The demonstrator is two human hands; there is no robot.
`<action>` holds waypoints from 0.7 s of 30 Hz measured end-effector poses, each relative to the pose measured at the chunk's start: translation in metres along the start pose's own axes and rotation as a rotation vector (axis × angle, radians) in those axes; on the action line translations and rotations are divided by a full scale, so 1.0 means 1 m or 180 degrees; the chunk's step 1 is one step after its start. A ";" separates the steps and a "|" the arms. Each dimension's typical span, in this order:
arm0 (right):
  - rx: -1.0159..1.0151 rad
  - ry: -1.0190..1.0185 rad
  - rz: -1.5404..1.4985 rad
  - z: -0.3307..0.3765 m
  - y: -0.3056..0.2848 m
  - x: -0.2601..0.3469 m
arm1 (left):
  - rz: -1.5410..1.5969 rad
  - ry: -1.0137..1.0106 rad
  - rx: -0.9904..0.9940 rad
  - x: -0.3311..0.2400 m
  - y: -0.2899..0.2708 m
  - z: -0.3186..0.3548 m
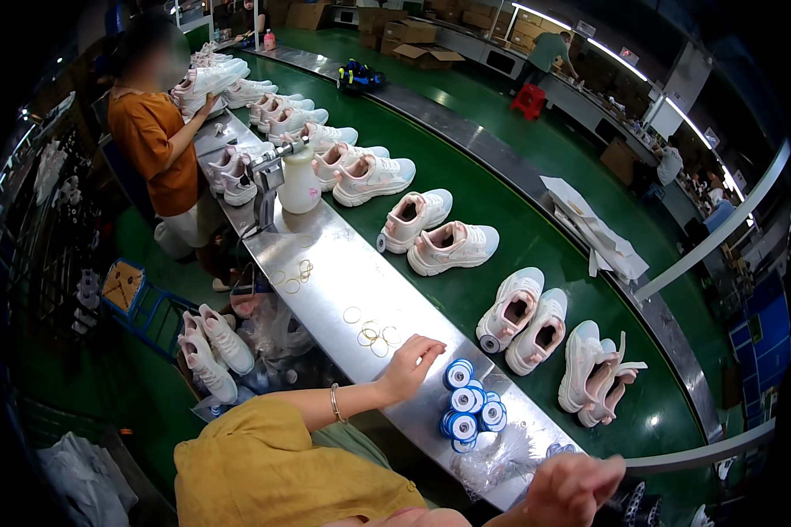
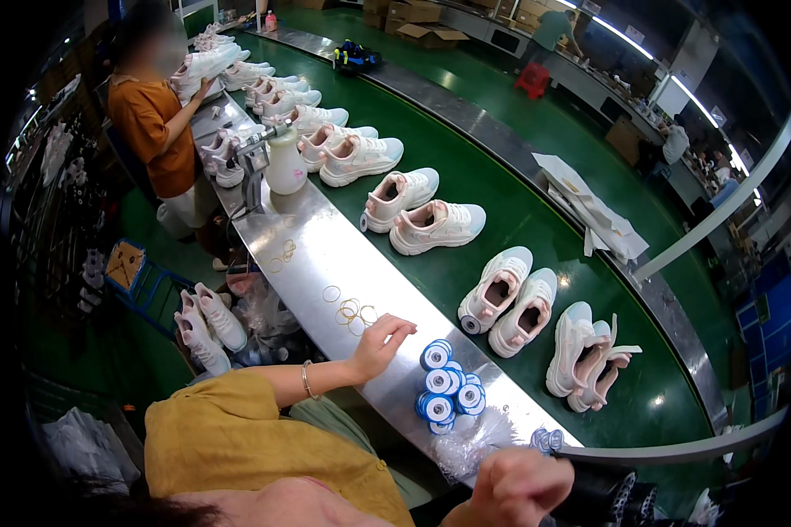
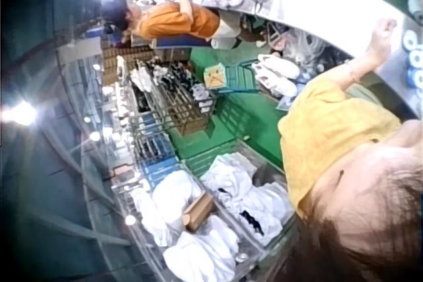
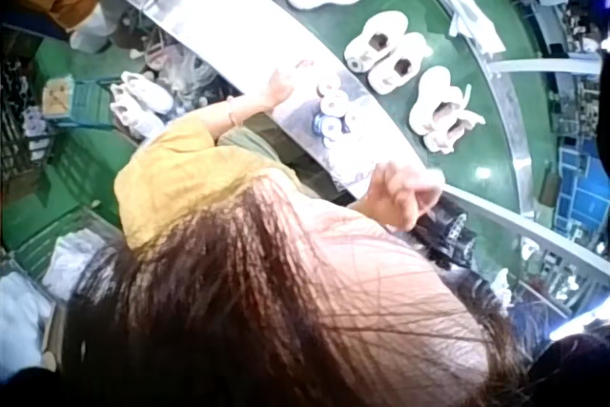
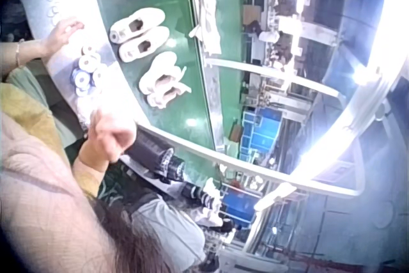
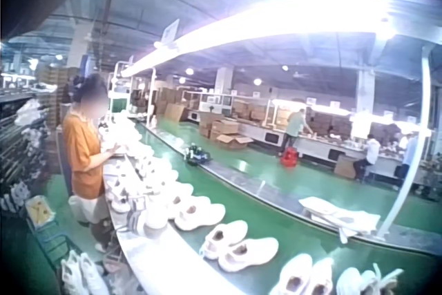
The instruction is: The person repeatedly picks small blue-and-white circular inserts from a pile and places one into each shoe on a moving conveyor belt. The person handles the shoes one at a time, inserting the pieces into the heel area and then moving the shoes forward along the belt.
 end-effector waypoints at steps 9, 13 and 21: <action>0.2029 -0.0916 -0.1434 -0.022 0.084 -0.003 | -0.0271 -0.0454 0.0046 0.088 -0.016 0.017; 0.1820 -0.0986 -0.1266 -0.022 0.092 -0.008 | -0.0334 -0.0370 0.0091 0.100 -0.021 0.019; 0.1479 -0.1092 -0.0966 -0.018 0.099 -0.015 | -0.0467 -0.0355 0.0158 0.109 -0.028 0.015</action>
Point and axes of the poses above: each hand's wrist, its own z-axis away from the middle knuckle, its own y-axis out of the palm, x = y × z, the point moved 8 cm from there along -z, towards the middle knuckle, and after that the axes turned 5 degrees about -z, right-handed, at the moved point
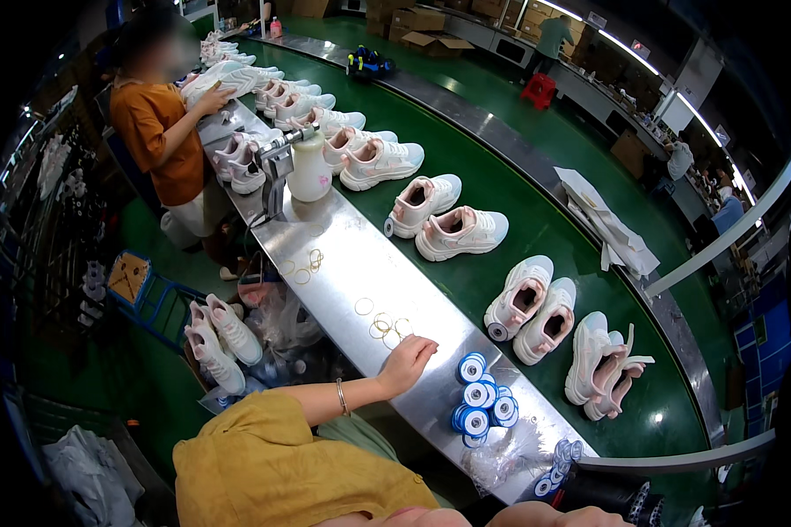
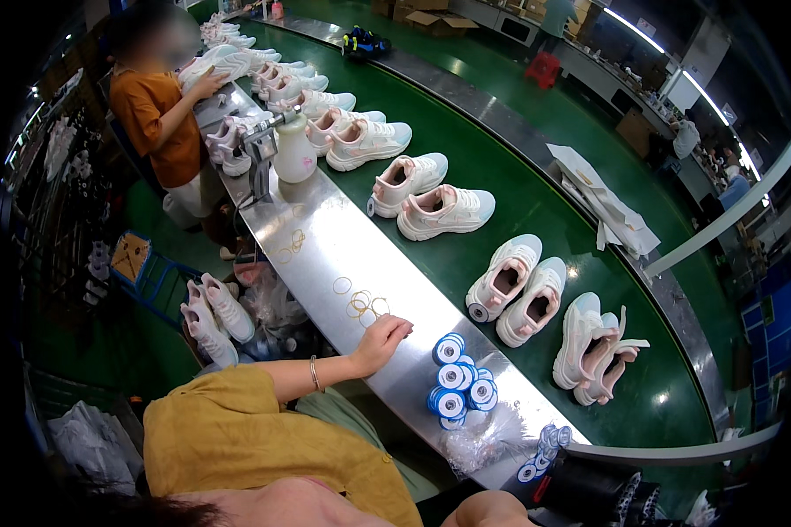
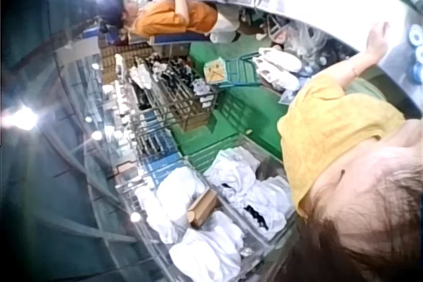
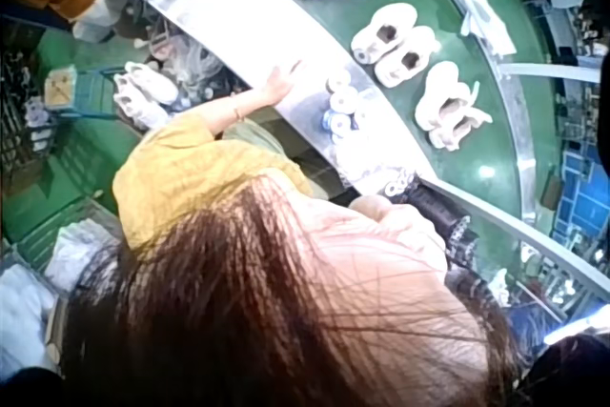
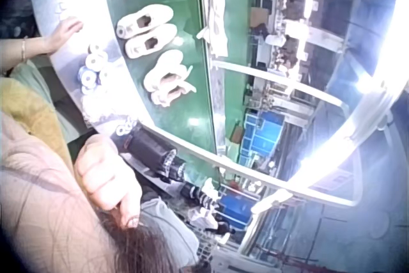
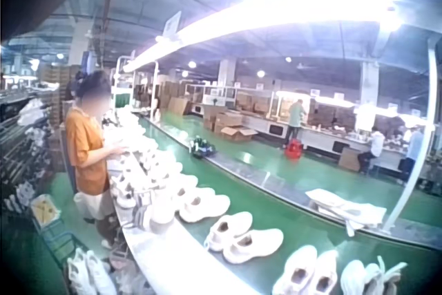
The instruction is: The person repeatedly picks small blue-and-white circular inserts from a pile and places one into each shoe on a moving conveyor belt. The person handles the shoes one at a time, inserting the pieces into the heel area and then moving the shoes forward along the belt.
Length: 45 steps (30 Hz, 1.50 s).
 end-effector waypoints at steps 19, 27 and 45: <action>0.0086 0.0271 0.0180 0.002 -0.014 -0.026 | 0.0030 0.0047 0.0043 0.017 -0.002 -0.013; 0.0053 0.0190 0.0058 0.005 -0.027 -0.025 | 0.0011 0.0077 -0.0012 0.021 0.007 -0.019; -0.0777 -0.0711 0.0476 0.055 -0.070 0.007 | 0.0069 -0.0052 0.0067 0.033 0.000 -0.026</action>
Point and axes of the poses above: each hand's wrist, its own z-axis away from the middle knuckle, its own y-axis out of the palm, x = y × z, the point moved 8 cm from there along -z, towards the middle knuckle, and after that the axes turned 5 degrees about -z, right-handed, at the moved point
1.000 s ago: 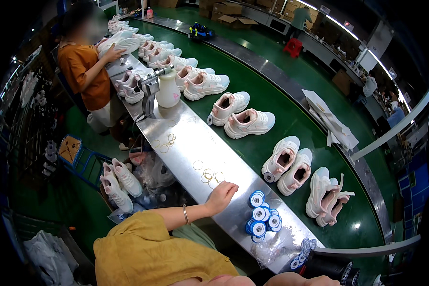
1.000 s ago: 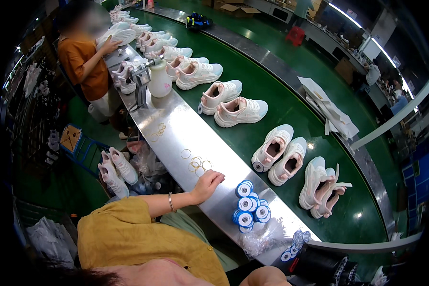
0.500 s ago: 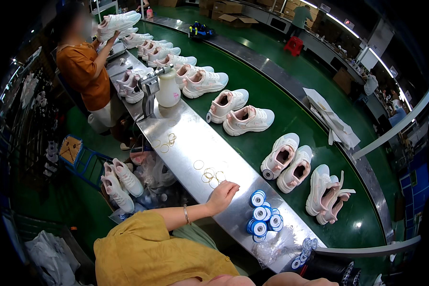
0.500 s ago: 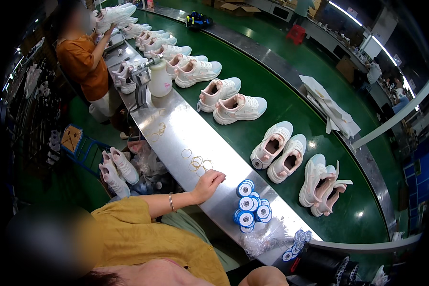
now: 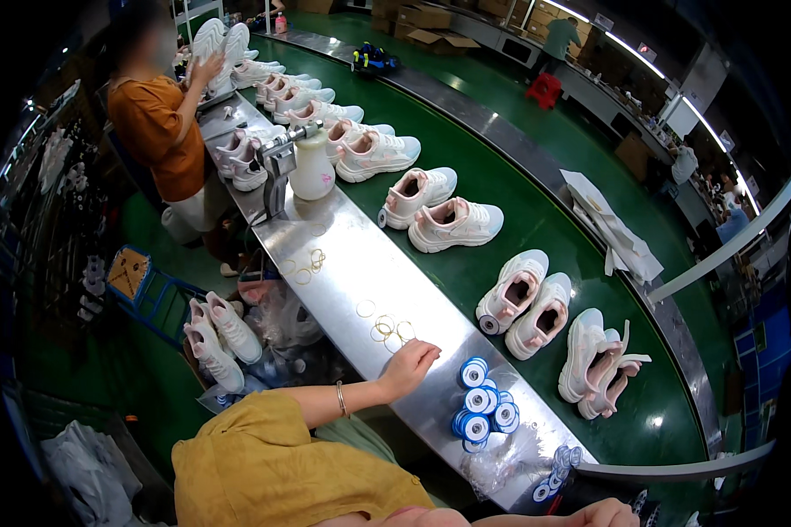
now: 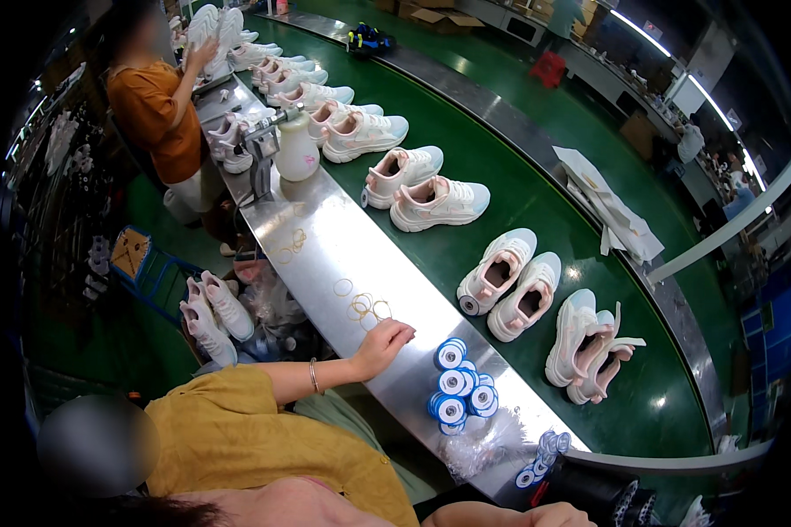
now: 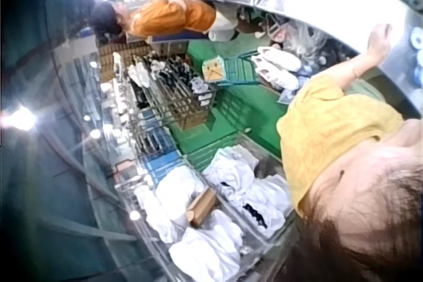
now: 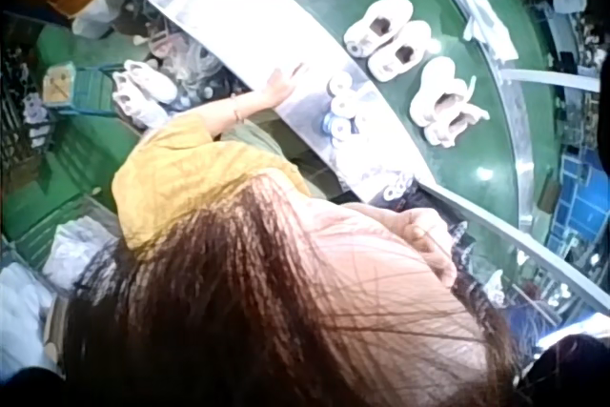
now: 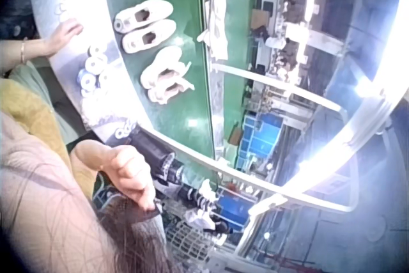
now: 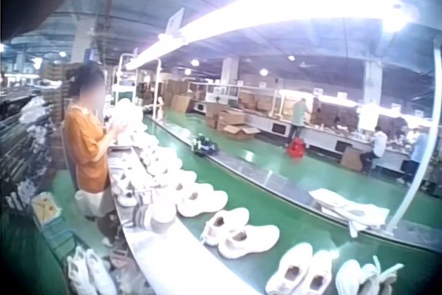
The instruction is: The person repeatedly picks small blue-and-white circular inserts from a pile and places one into each shoe on a moving conveyor belt. The person handles the shoes one at a time, inserting the pieces into the heel area and then moving the shoes forward along the belt.
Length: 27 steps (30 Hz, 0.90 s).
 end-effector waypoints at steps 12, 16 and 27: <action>-0.2296 0.2170 0.1383 0.110 -0.091 -0.037 | -0.0154 0.0638 -0.0169 -0.034 -0.018 0.009; -0.2353 0.3079 0.1542 0.139 -0.085 -0.082 | 0.0451 0.0621 0.0010 -0.091 -0.041 0.014; -0.2178 0.3461 0.1675 0.182 -0.073 -0.125 | 0.1667 0.0637 0.0948 -0.114 -0.032 0.022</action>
Point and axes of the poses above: each hand's wrist, its own z-axis away from the middle knuckle, its own y-axis out of the palm, x = y × z, the point moved 8 cm from there along -z, towards the middle knuckle, and after that the axes turned 5 degrees about -z, right-handed, at the moved point
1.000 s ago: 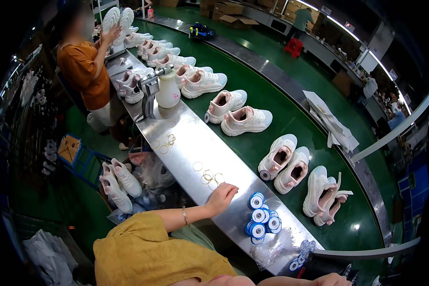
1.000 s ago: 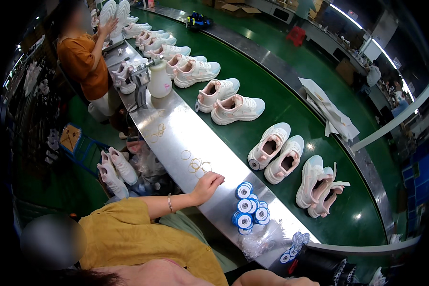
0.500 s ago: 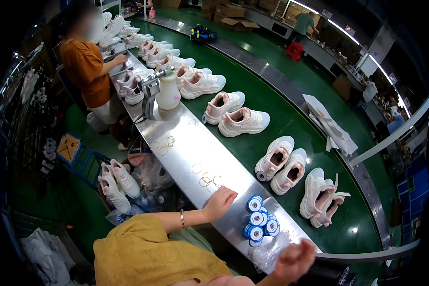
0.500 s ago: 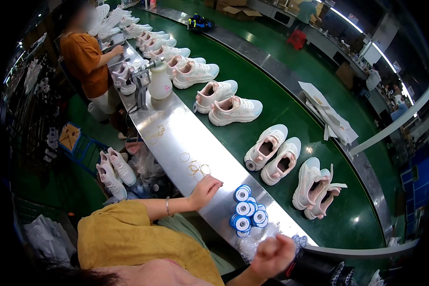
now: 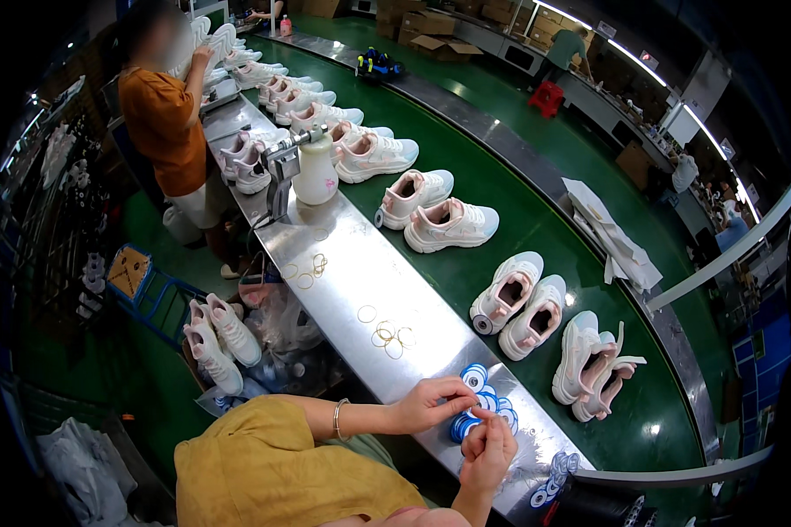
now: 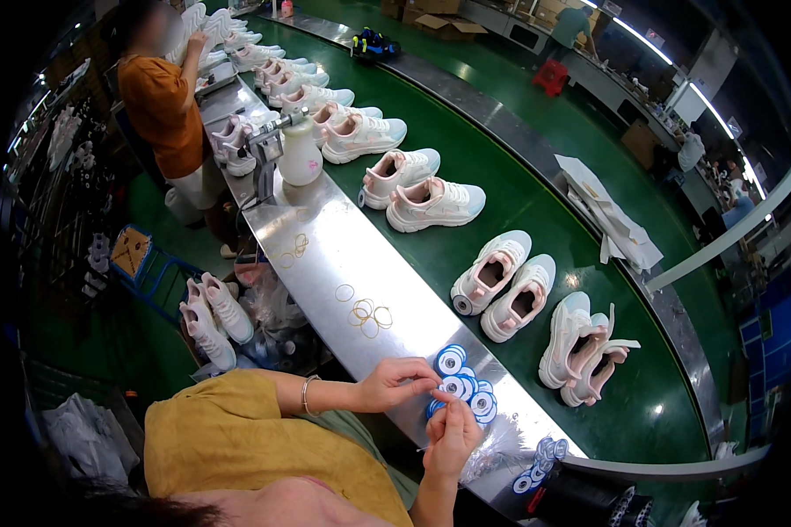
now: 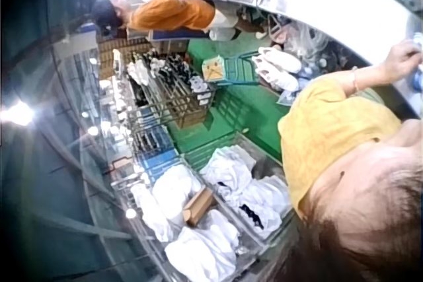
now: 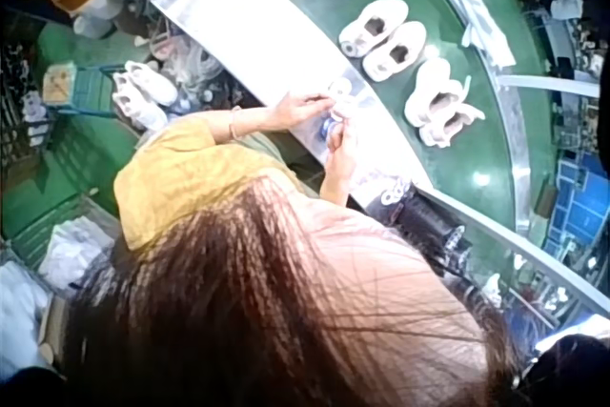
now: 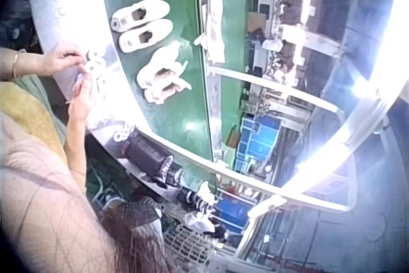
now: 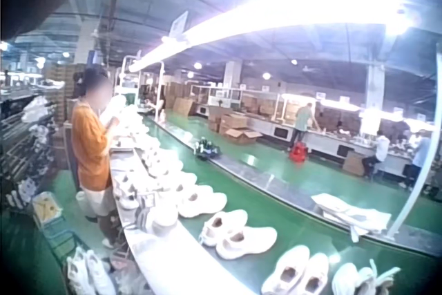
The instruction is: The person repeatedly picks small blue-and-white circular inserts from a pile and places one into each shoe on a moving conveyor belt. The person handles the shoes one at a time, inserting the pieces into the heel area and then moving the shoes forward along the belt.
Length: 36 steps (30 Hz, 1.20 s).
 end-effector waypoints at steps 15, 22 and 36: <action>-0.0050 0.0150 -0.0246 -0.007 0.007 -0.018 | 0.0947 -0.0719 0.0223 0.016 -0.002 0.004; 0.0009 0.0137 -0.0300 -0.004 0.008 -0.016 | 0.1405 -0.0950 0.0387 0.023 0.005 0.007; -0.0083 0.0093 -0.0260 -0.006 0.005 -0.019 | 0.1155 -0.0934 0.0219 0.028 0.005 0.006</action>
Point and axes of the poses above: each hand's wrist, its own z-axis away from the middle knuckle, its own y-axis out of the palm, x = y × z, the point moved 8 cm from there along -z, towards the middle knuckle, and after that the axes turned 5 degrees about -z, right-handed, at the moved point
